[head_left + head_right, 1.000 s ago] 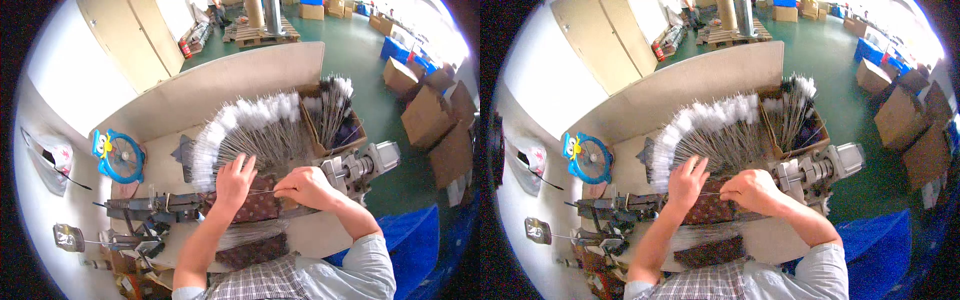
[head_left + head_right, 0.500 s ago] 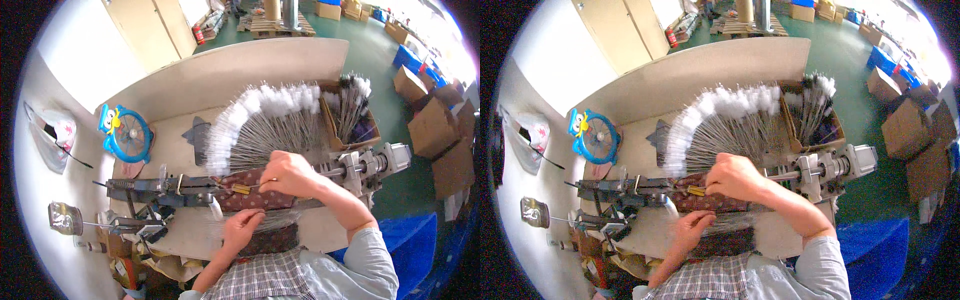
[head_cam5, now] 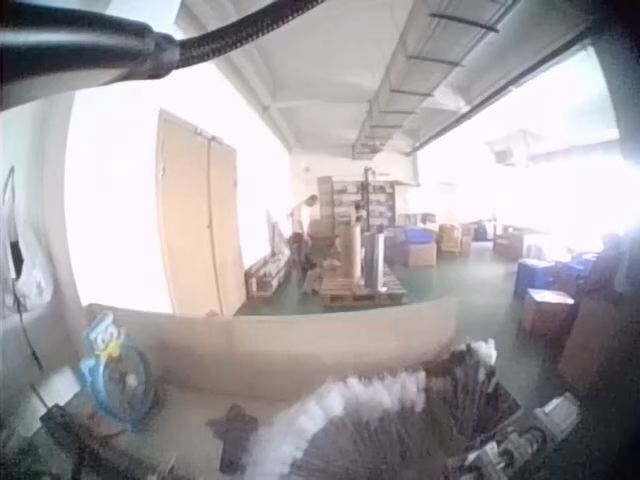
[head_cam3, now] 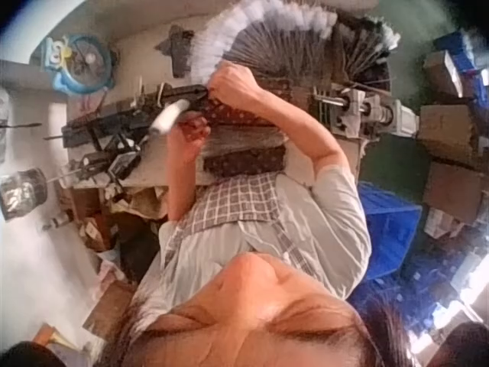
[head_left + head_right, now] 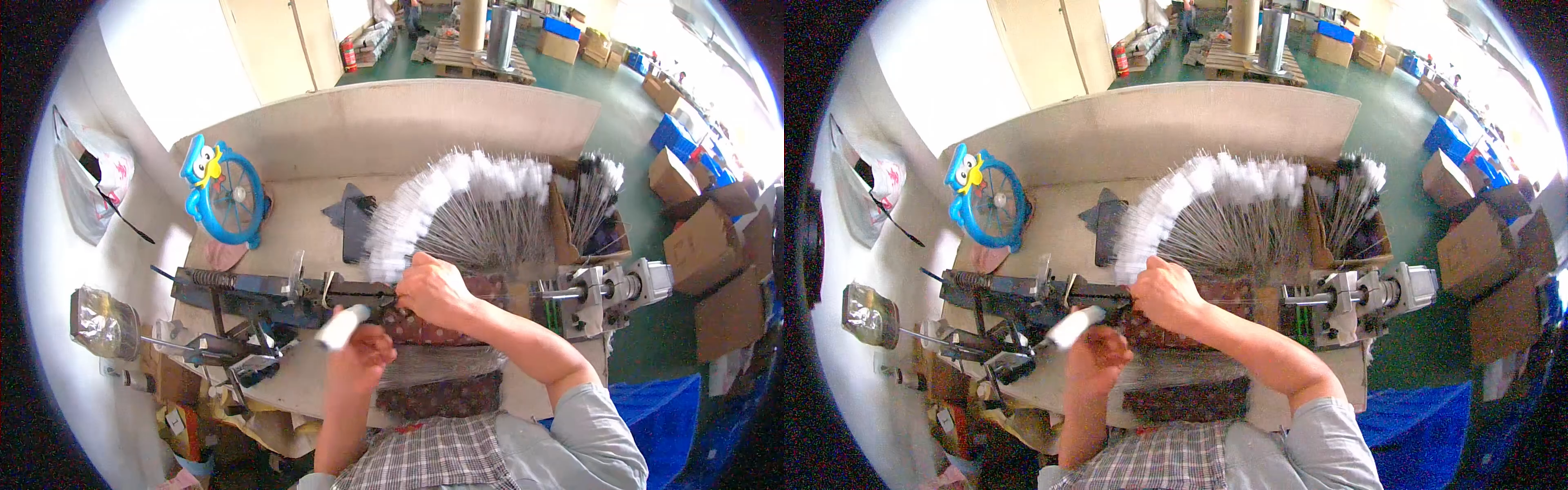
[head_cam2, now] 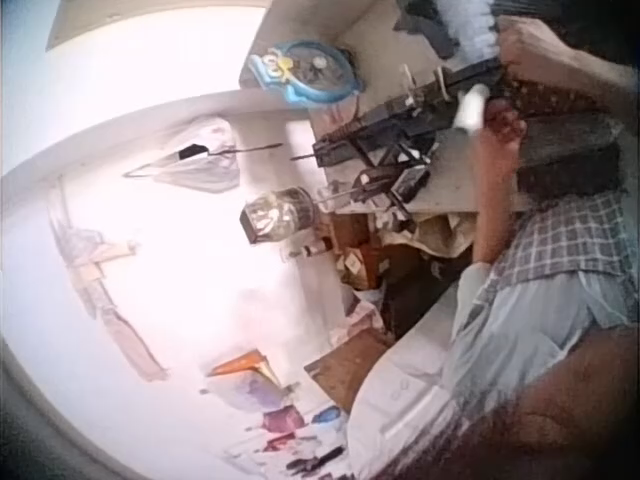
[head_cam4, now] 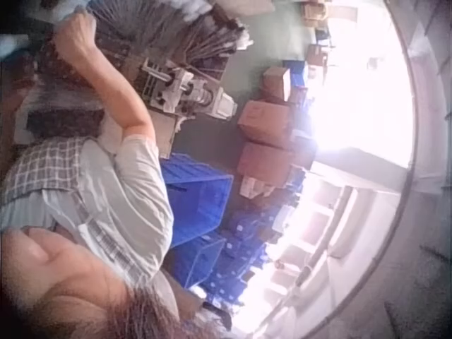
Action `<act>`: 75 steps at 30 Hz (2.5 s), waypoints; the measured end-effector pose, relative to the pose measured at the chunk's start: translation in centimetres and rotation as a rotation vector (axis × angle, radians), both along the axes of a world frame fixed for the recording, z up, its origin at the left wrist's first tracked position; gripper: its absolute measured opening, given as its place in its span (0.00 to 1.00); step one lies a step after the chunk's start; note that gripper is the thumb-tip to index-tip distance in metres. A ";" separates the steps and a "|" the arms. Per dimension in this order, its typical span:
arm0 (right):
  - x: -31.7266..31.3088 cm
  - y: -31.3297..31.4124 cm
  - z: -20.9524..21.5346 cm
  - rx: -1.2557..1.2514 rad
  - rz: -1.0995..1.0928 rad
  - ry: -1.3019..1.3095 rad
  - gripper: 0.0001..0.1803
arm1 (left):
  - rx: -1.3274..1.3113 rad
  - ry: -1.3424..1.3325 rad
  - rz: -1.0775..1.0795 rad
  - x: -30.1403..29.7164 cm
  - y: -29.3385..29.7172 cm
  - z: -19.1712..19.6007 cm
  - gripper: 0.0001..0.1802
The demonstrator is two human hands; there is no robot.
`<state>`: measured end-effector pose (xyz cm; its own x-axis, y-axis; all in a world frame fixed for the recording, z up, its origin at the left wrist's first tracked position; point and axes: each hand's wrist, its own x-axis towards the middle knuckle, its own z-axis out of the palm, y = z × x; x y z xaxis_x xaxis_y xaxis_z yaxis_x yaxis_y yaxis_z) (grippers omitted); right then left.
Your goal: Assembling small brush heads onto metal rods using a specialized industrial machine.
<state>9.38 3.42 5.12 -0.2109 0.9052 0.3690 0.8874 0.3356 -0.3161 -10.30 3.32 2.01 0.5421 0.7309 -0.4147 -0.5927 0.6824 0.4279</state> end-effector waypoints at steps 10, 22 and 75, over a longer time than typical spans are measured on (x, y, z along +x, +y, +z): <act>1.1 -1.1 0.6 0.150 0.095 0.046 0.05 | 0.843 1.200 -0.223 2.1 -0.3 -2.9 0.22; 1.4 -4.2 -5.5 -0.048 -0.014 0.255 0.14 | 0.890 1.266 -0.283 4.1 -0.9 -3.0 0.07; 4.7 -3.7 0.7 0.165 -0.128 0.152 0.08 | 0.292 0.467 0.235 9.1 -2.8 -0.5 0.06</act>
<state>14.12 -0.24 5.84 -0.0295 0.8457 0.5328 0.8725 0.2818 -0.3991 -1.18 0.55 1.52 0.1610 0.9286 -0.3342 -0.4174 0.3709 0.8296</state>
